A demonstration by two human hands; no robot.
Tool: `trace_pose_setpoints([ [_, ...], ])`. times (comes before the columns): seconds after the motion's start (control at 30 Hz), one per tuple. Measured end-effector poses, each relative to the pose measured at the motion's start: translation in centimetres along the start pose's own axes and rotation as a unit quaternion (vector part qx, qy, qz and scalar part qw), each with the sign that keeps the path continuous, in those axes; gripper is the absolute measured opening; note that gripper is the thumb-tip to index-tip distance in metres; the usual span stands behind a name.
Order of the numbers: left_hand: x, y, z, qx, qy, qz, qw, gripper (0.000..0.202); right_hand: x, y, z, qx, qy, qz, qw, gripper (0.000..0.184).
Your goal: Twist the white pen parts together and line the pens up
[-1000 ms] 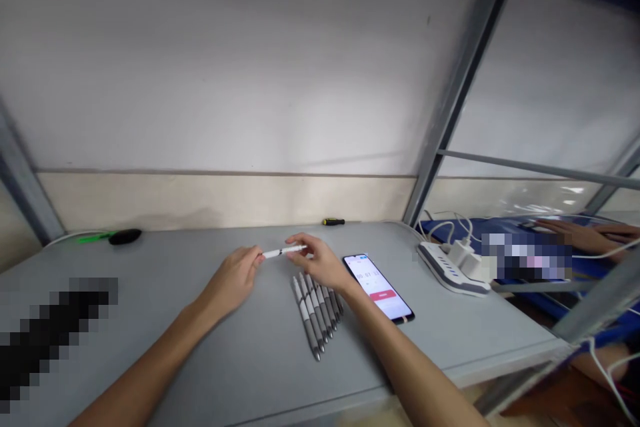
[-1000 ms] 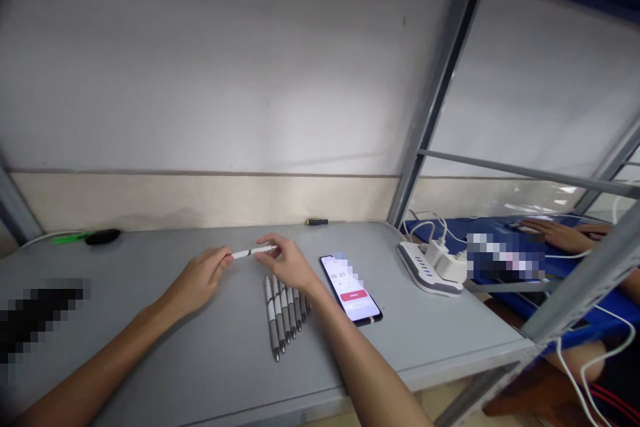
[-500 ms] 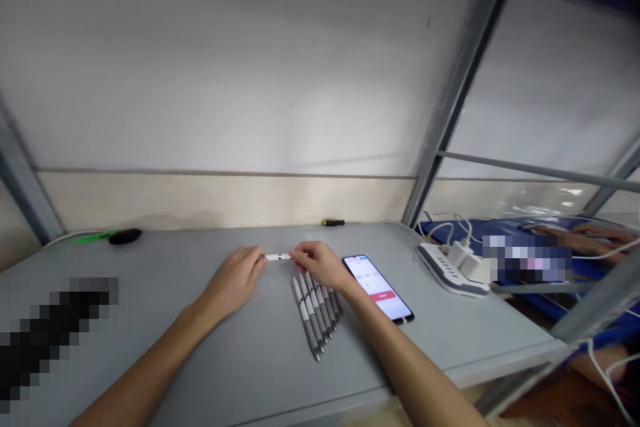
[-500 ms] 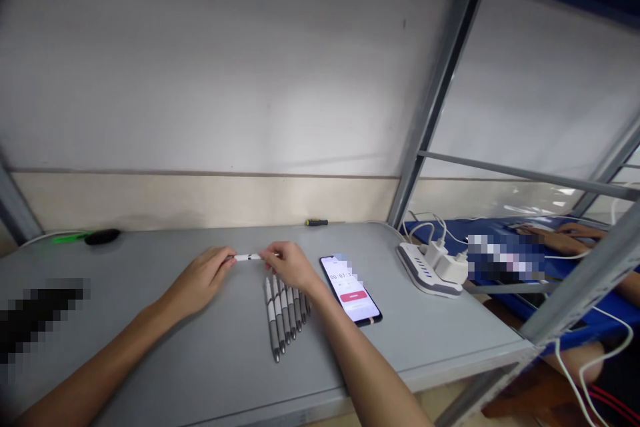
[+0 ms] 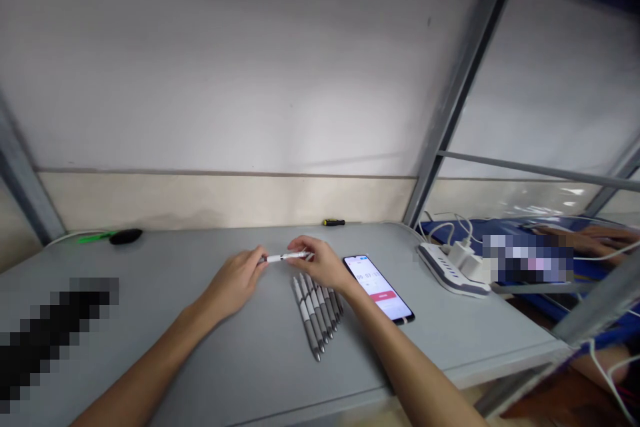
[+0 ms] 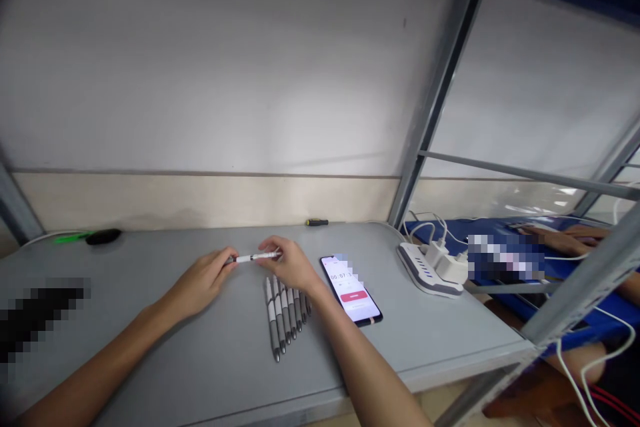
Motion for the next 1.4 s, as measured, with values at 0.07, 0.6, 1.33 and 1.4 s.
trace_pose_setpoints([
  [0.07, 0.0, 0.0, 0.0, -0.006, -0.003, -0.003, 1.0, 0.022, 0.3, 0.2, 0.1, 0.02, -0.014, 0.006, 1.0, 0.022],
  [0.6, 0.1, -0.3, 0.1, -0.022, 0.024, -0.085, 0.996, 0.032, 0.4, -1.3, 0.4, -0.07, 0.024, 0.133, 0.988, 0.015],
  [1.33, 0.3, 0.3, 0.2, 0.012, 0.023, -0.033, 0.999, 0.03, 1.1, -1.2, 0.5, -0.087, -0.005, 0.199, 0.976, 0.013],
  [1.4, 0.5, 0.2, 0.2, 0.021, 0.024, -0.03, 0.999, 0.031, 0.8, -1.1, 0.4, -0.09, 0.006, 0.202, 0.975, 0.015],
])
Point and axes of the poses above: each hand's wrist, its own z-axis away from the middle knuckle, its own x-axis out of the palm, y = z × x, the point moved 8 cm from there along -z, towards the middle knuckle, and after that the axes turned 2 degrees about z, right-handed, at the moved point
